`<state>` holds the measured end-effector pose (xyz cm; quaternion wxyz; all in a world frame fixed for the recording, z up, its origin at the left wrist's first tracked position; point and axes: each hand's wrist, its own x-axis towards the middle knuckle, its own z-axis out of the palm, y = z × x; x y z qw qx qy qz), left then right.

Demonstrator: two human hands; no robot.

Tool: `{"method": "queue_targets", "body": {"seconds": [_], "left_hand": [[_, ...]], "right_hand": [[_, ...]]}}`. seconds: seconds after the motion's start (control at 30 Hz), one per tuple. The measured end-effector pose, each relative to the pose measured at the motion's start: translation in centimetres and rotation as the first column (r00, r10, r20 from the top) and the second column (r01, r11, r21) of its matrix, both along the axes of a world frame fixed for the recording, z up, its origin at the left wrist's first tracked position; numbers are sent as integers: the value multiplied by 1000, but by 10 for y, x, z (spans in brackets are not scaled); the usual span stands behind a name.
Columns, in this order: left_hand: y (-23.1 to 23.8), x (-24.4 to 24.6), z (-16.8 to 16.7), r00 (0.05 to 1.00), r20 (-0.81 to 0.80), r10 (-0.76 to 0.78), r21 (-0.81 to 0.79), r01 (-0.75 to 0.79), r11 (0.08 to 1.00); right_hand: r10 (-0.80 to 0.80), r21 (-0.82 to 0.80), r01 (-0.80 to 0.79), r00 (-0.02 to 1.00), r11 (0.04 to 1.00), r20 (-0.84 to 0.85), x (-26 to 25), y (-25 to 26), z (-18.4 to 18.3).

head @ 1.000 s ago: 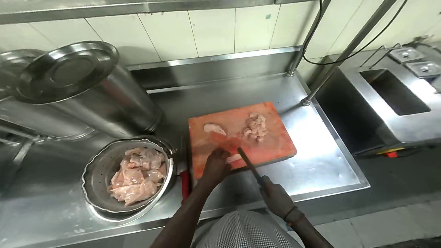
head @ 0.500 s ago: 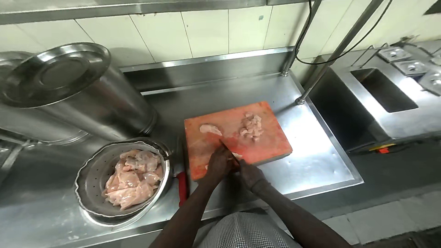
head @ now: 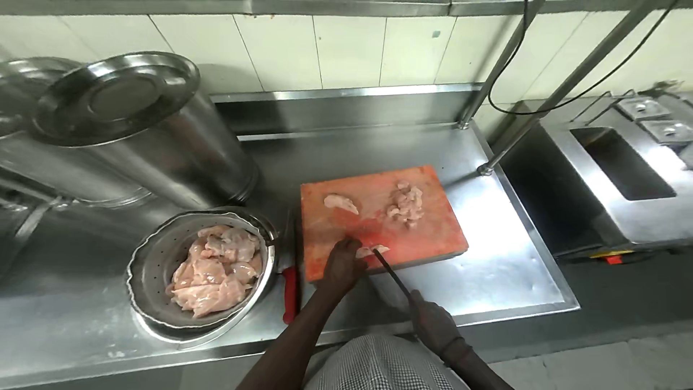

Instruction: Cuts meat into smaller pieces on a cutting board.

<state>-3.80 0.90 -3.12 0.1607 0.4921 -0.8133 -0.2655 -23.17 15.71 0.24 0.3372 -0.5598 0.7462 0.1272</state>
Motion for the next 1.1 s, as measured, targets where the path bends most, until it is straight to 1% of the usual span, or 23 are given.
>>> {"method": "queue_targets", "body": {"seconds": [0.1, 0.17, 0.3, 0.37, 0.47, 0.53, 0.57, 0.63, 0.7, 0.83, 0.93, 1.0, 1.1], "left_hand": [[5, 8, 2, 999, 20, 33, 0, -33, 999], [4, 9, 2, 998, 49, 38, 6, -38, 999], [-1, 6, 3, 997, 76, 1, 21, -3, 1000], [-2, 4, 3, 996, 91, -3, 31, 1, 1000], [-3, 5, 0, 998, 62, -14, 25, 12, 1000], [-5, 6, 0, 999, 25, -36, 29, 35, 999], [-6, 7, 1, 999, 22, -38, 32, 37, 999], [-6, 9, -2, 999, 28, -16, 22, 15, 1000], [-6, 9, -5, 1000, 4, 19, 1, -19, 1000], [0, 6, -10, 992, -42, 115, -41, -117, 992], [-1, 16, -12, 996, -46, 81, -69, -84, 994], [1, 26, -13, 997, -54, 59, -104, -65, 992], [9, 40, -14, 994, -57, 91, -132, -98, 986]], "right_hand": [[-17, -89, 19, 1000, 996, 25, 6, -11, 4], [4, -76, -1, 999, 997, 32, 14, -18, 9], [35, 0, -35, 998, 999, 44, 28, -31, 17], [48, -2, -48, 998, 999, 30, 33, -37, 15], [67, -38, -66, 998, 997, 20, 46, -57, 11], [47, -41, -45, 998, 998, 47, 56, -76, 17], [49, -57, -46, 997, 997, 52, 59, -82, 17], [84, -109, -81, 996, 991, 28, 60, -86, 0], [92, -118, -88, 995, 989, 25, 54, -78, -12], [48, -2, -48, 998, 999, 27, 33, -36, -20], [57, 58, -57, 998, 997, 6, 17, -10, -19], [74, 58, -74, 997, 996, -5, 11, -6, -13], [77, -22, -77, 997, 997, -2, 11, -12, -2]]}}
